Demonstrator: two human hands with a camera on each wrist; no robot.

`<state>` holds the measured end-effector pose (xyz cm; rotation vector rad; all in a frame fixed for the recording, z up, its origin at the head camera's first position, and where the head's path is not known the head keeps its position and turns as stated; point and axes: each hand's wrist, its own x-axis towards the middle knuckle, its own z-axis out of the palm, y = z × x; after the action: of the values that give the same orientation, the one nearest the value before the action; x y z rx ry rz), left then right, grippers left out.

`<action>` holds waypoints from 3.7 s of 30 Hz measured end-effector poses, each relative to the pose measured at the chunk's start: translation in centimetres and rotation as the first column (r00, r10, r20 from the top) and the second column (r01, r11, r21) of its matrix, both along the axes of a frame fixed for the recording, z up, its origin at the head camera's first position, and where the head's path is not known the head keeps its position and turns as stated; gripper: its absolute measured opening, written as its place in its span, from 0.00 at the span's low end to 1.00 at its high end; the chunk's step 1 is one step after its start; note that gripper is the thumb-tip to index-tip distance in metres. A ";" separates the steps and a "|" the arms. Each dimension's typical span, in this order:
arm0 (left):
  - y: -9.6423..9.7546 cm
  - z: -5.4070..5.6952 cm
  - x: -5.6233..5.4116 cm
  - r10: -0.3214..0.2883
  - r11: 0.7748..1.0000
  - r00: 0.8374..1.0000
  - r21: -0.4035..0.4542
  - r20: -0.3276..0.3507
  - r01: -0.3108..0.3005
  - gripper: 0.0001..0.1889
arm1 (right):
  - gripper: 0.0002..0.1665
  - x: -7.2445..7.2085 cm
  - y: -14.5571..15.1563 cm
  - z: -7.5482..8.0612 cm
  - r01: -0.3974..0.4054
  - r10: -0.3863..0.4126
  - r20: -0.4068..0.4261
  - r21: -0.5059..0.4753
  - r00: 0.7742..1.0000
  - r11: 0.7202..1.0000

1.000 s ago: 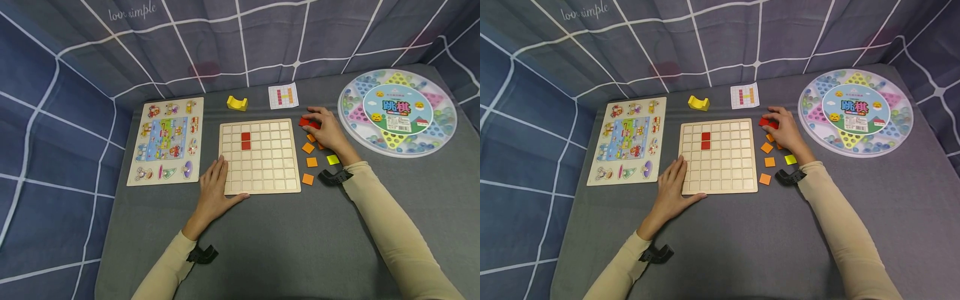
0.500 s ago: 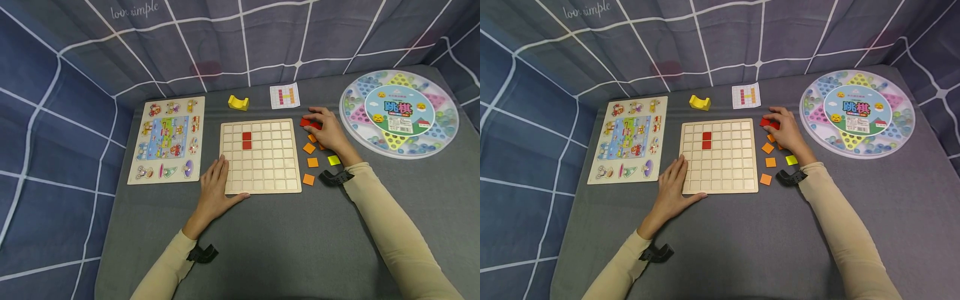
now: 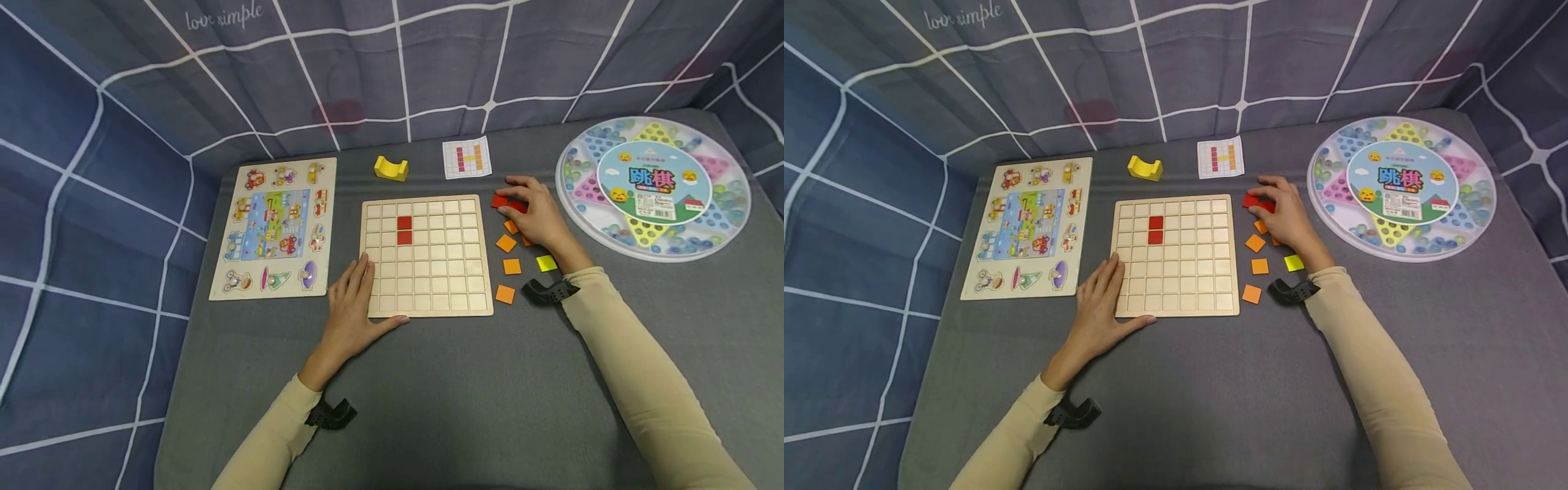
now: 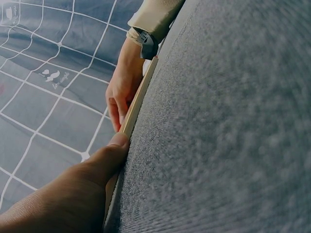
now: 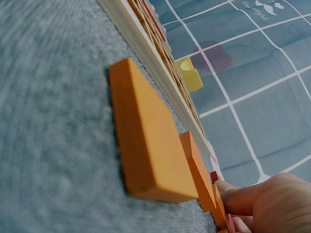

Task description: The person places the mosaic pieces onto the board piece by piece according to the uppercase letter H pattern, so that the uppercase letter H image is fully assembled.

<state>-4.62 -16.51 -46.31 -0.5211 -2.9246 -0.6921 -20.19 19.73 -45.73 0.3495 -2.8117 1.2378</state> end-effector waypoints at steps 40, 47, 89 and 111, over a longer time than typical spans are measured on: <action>-0.1 0.1 0.1 0.013 0.999 1.000 -0.031 -0.009 -0.014 0.60 | 0.19 1.4 -2.2 1.8 -0.073 0.070 -0.091 -0.034 0.993 0.997; -0.2 0.1 0.1 0.023 0.999 1.000 -0.028 -0.003 -0.023 0.60 | 0.18 2.7 -6.3 3.3 -0.195 0.187 -0.158 -0.034 0.969 0.980; -0.4 0.8 -0.1 0.038 0.998 0.997 -0.060 0.073 -0.034 0.61 | 0.16 5.4 -15.1 0.9 -0.346 0.344 -0.063 -0.021 0.937 0.938; -0.3 0.7 -0.1 0.033 0.999 0.997 -0.038 0.072 -0.030 0.61 | 0.18 5.3 -14.8 0.4 -0.348 0.345 -0.086 -0.020 0.935 0.937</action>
<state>-4.75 -16.79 -45.64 -0.4622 -3.0112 -0.6688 -14.93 4.93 -45.28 0.9066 -2.7333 1.2916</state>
